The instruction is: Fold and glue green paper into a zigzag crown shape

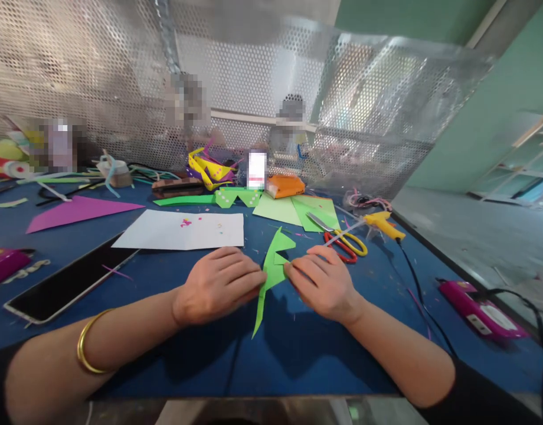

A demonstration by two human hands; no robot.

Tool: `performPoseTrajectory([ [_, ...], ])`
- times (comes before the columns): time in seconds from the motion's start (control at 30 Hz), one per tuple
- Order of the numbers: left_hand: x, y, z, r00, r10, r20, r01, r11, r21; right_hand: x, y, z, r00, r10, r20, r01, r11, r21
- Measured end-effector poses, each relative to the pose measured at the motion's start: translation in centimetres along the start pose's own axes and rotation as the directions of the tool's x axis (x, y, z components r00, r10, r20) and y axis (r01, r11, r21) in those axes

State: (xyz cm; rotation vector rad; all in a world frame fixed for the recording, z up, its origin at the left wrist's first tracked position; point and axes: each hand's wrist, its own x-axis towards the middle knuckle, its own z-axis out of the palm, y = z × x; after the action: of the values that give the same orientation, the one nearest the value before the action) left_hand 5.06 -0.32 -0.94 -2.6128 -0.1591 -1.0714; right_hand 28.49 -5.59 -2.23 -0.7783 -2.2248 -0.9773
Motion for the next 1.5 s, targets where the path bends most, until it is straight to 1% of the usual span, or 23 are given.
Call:
performPoseTrajectory([
  [0.1, -0.8, 0.5, 0.2, 0.994, 0.062, 0.09, -0.057, 0.997, -0.06, -0.8, -0.7, 0.2, 0.994, -0.042, 0.101, 0.035, 0.997, 0.075],
  [0.17, -0.8, 0.7, 0.5, 0.984, 0.096, 0.149, -0.085, 0.993, -0.077, -1.2, -1.0, 0.0, 0.983, -0.037, 0.181, 0.014, 0.992, 0.124],
  [0.23, -0.8, 0.8, 0.9, 0.977, 0.09, 0.192, -0.074, 0.993, -0.087, -1.6, -1.3, -0.3, 0.968, -0.006, 0.252, -0.035, 0.986, 0.161],
  [0.33, -0.7, 1.0, 1.4, 0.966, 0.056, 0.251, -0.03, 0.994, -0.107, -1.9, -1.8, -0.7, 0.956, 0.038, 0.291, -0.103, 0.972, 0.21],
  [0.43, -0.8, 1.4, 1.7, 0.954, 0.026, 0.298, 0.011, 0.992, -0.123, -1.7, -2.2, -0.8, 0.956, 0.013, 0.294, -0.093, 0.961, 0.26],
  [0.5, -0.8, 1.6, 1.8, 0.95, 0.008, 0.313, 0.033, 0.992, -0.123, -1.4, -2.2, -0.7, 0.951, -0.015, 0.309, -0.077, 0.956, 0.284],
  [0.6, -0.7, 1.8, 1.7, 0.94, -0.013, 0.34, 0.057, 0.991, -0.121, -1.2, -2.1, -0.5, 0.946, -0.02, 0.323, -0.083, 0.95, 0.303],
  [0.77, -0.6, 1.9, 1.4, 0.939, -0.06, 0.338, 0.118, 0.981, -0.152, -1.3, -2.0, -0.3, 0.934, -0.001, 0.357, -0.138, 0.921, 0.364],
  [1.0, -0.5, 1.9, 1.4, 0.943, -0.042, 0.329, 0.116, 0.971, -0.209, -1.0, -2.0, -0.6, 0.912, 0.075, 0.403, -0.255, 0.873, 0.416],
  [1.17, -0.7, 1.8, 1.5, 0.943, -0.09, 0.32, 0.177, 0.952, -0.252, -1.0, -2.0, -0.5, 0.902, 0.108, 0.418, -0.305, 0.845, 0.44],
  [1.23, -0.7, 1.7, 1.6, 0.935, -0.123, 0.334, 0.228, 0.928, -0.296, -1.1, -2.0, -0.4, 0.892, 0.144, 0.429, -0.349, 0.822, 0.449],
  [1.27, -0.7, 1.6, 1.7, 0.923, -0.156, 0.351, 0.275, 0.906, -0.322, -1.1, -2.1, -0.3, 0.879, 0.168, 0.447, -0.385, 0.803, 0.455],
  [1.33, -0.7, 1.3, 2.0, 0.879, -0.247, 0.408, 0.406, 0.836, -0.369, -1.1, -2.1, -0.3, 0.836, 0.22, 0.503, -0.475, 0.749, 0.462],
  [1.37, -0.6, 1.2, 2.1, 0.844, -0.3, 0.444, 0.482, 0.786, -0.386, -1.1, -2.1, -0.3, 0.808, 0.252, 0.532, -0.525, 0.717, 0.459],
  [1.43, -0.3, 0.9, 2.5, 0.759, -0.391, 0.52, 0.621, 0.673, -0.401, -1.1, -2.2, -0.2, 0.751, 0.31, 0.583, -0.613, 0.653, 0.444],
  [1.5, -0.1, 0.7, 2.8, 0.685, -0.434, 0.585, 0.708, 0.588, -0.392, -1.0, -2.4, -0.2, 0.702, 0.359, 0.615, -0.679, 0.599, 0.425],
])
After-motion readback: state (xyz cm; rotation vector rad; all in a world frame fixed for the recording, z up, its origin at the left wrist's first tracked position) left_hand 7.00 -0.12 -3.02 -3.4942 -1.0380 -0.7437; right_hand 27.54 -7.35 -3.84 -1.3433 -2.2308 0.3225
